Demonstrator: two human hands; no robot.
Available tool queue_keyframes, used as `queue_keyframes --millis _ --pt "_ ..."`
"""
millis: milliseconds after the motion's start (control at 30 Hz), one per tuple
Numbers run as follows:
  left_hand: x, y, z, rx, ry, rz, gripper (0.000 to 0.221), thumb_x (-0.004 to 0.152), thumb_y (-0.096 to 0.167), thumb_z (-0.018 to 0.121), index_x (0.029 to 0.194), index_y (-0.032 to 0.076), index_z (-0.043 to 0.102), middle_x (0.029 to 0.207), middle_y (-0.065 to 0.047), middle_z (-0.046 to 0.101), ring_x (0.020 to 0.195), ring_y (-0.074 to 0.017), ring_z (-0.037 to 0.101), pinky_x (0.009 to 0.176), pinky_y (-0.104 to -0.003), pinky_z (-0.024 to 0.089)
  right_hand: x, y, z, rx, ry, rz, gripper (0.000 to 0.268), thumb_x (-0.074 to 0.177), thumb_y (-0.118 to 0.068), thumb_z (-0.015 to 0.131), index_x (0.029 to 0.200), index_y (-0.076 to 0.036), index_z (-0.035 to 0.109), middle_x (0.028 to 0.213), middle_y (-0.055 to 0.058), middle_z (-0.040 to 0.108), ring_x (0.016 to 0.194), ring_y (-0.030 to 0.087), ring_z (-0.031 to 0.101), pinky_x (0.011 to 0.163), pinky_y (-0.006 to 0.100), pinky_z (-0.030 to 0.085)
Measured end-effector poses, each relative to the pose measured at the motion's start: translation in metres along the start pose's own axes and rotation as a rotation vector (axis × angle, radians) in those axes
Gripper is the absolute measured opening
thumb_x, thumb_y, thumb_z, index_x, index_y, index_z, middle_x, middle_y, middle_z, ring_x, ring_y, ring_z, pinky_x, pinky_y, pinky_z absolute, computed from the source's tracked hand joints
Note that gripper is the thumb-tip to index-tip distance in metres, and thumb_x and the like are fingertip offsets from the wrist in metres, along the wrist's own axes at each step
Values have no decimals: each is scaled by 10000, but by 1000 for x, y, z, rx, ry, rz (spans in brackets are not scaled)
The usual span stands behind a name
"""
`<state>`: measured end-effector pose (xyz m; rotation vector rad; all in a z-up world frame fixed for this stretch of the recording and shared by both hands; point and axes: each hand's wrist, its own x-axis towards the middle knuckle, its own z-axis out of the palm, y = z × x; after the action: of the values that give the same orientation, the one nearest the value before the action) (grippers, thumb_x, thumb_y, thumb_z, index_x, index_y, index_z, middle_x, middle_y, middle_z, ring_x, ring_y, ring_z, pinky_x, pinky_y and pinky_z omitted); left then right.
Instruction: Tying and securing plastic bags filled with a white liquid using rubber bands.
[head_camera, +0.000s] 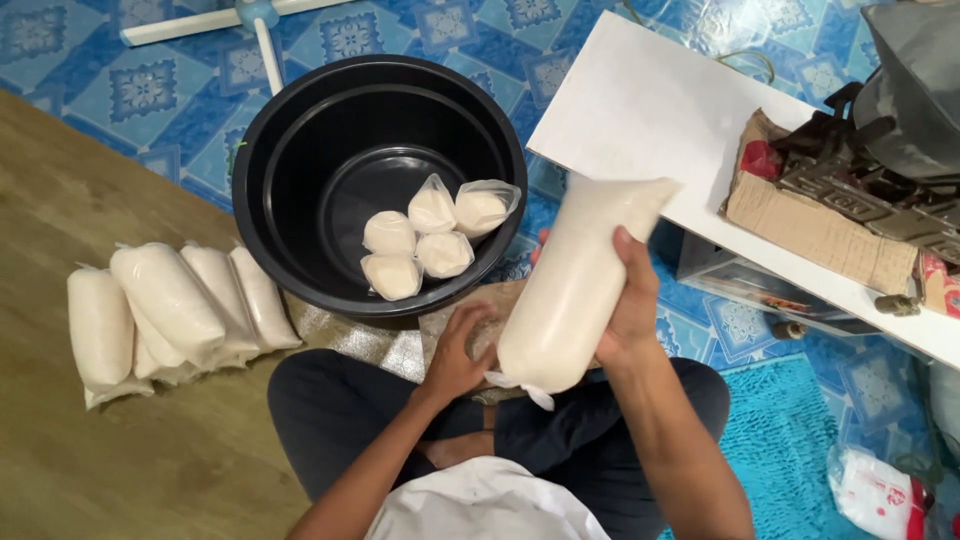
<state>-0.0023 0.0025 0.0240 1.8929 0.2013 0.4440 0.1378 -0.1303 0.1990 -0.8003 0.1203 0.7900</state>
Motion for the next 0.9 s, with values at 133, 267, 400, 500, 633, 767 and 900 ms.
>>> queue_keyframes --millis 133,267,400,500,633,767,900 --pt "12 56 -8 -46 129 386 1146 617 628 836 1446 13 339 1451 -287 356 1351 -520 349 1088 -664 258 8 9 -4 192 16 320 653 737 -538 662 1119 -8 666 1064 207 703 970 355 690 946 525 525" --pt "28 112 -6 -60 218 634 1208 543 621 850 1497 101 323 1506 -213 359 1421 -437 317 1182 -592 136 4 30 -12 219 42 378 675 745 -563 637 1158 -28 638 1087 196 679 983 374 662 951 572 476" --pt "38 118 -1 -153 177 653 1007 648 556 830 1410 37 424 1435 -223 485 1376 -460 413 1169 -651 117 -6 49 -22 248 75 444 705 754 -594 603 1207 -54 601 1117 183 649 1000 399 627 959 633 414" --pt "40 137 -2 -184 247 629 929 557 544 876 1220 -42 593 1233 -197 656 1167 -420 628 1100 -591 348 -15 57 -37 270 106 477 726 760 -615 581 1241 -71 576 1137 174 628 1011 417 603 964 674 374" --pt "48 148 -7 -180 255 589 899 495 562 884 1141 -22 659 1122 -143 707 1044 -350 699 1004 -484 503 -28 70 -53 282 127 516 747 767 -636 558 1274 -88 551 1157 166 607 1022 435 580 969 717 334" --pt "45 160 -25 -67 177 524 817 511 450 888 1153 12 637 1101 -96 714 936 -253 735 885 -347 577 -43 85 -92 85 -86 561 761 815 -581 442 1313 -8 501 1150 239 610 1000 431 595 890 602 384" --pt "37 188 -44 -76 87 419 769 555 361 860 1152 -39 587 1130 -130 693 860 -232 736 811 -319 607 -60 91 -157 -569 -174 175 761 897 -603 337 1184 62 570 854 217 660 713 275 589 707 374 481"
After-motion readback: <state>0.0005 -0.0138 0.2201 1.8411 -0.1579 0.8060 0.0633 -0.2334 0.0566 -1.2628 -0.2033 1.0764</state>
